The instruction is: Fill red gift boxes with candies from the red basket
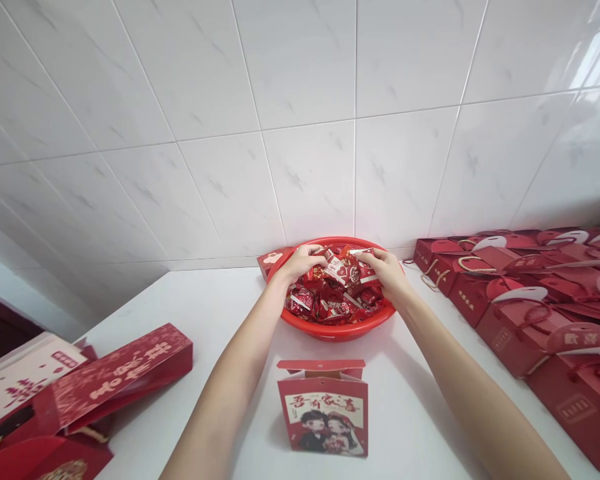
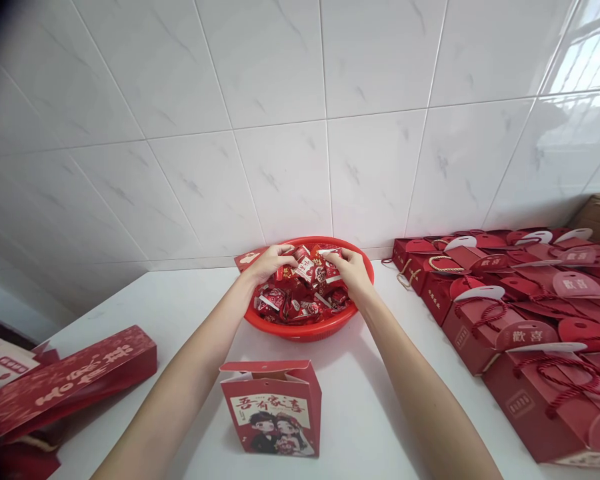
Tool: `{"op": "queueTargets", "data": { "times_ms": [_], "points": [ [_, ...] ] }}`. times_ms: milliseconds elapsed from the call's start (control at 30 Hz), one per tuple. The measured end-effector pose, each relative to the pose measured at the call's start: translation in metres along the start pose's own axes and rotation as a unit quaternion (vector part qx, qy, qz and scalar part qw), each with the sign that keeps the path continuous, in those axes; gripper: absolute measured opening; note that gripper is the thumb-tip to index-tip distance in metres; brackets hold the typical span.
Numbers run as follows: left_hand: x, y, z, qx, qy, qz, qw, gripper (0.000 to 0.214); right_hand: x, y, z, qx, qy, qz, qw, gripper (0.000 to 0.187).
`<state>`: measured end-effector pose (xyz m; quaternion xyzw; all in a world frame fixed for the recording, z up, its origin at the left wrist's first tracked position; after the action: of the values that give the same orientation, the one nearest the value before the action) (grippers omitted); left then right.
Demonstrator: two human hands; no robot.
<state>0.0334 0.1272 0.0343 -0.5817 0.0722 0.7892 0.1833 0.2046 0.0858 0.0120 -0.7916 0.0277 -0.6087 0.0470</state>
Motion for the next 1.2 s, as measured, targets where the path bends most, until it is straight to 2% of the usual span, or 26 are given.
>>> {"op": "queueTargets", "data": {
  "times_ms": [200,367,567,700,933,1200],
  "points": [
    [0.005,-0.002,0.003,-0.002,0.018,0.001,1.0,0.039,0.001,-0.001,-0.002,0.016,-0.004,0.012,1.0,0.025],
    [0.004,-0.003,0.009,-0.024,0.016,-0.009,1.0,0.042,0.0,-0.001,-0.001,0.01,-0.003,0.008,1.0,0.026],
    [0.006,-0.002,0.008,-0.014,0.051,-0.009,0.999,0.072,-0.003,-0.002,0.002,0.005,-0.003,-0.002,1.0,0.028],
    [0.008,-0.004,0.004,0.005,0.076,-0.014,0.997,0.068,-0.003,-0.002,0.002,0.005,-0.007,0.0,1.0,0.027],
    [0.012,-0.002,0.013,-0.044,-0.005,0.002,0.999,0.073,-0.001,-0.003,0.0,0.009,-0.009,0.011,1.0,0.026],
    [0.001,0.001,0.004,-0.004,-0.047,-0.022,0.999,0.055,-0.003,-0.004,-0.001,0.013,-0.008,0.007,1.0,0.027]
  ]
}}
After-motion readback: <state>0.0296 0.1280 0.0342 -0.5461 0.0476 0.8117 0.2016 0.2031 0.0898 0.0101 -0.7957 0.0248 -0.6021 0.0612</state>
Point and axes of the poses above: each hand's wrist, its own y-axis away from the middle knuckle, its own z-axis out of the back of the hand, x = y × z, the point moved 10 cm from there along -y, towards the middle knuckle, and after that the axes turned 3 degrees about x, right-handed, at the moved point
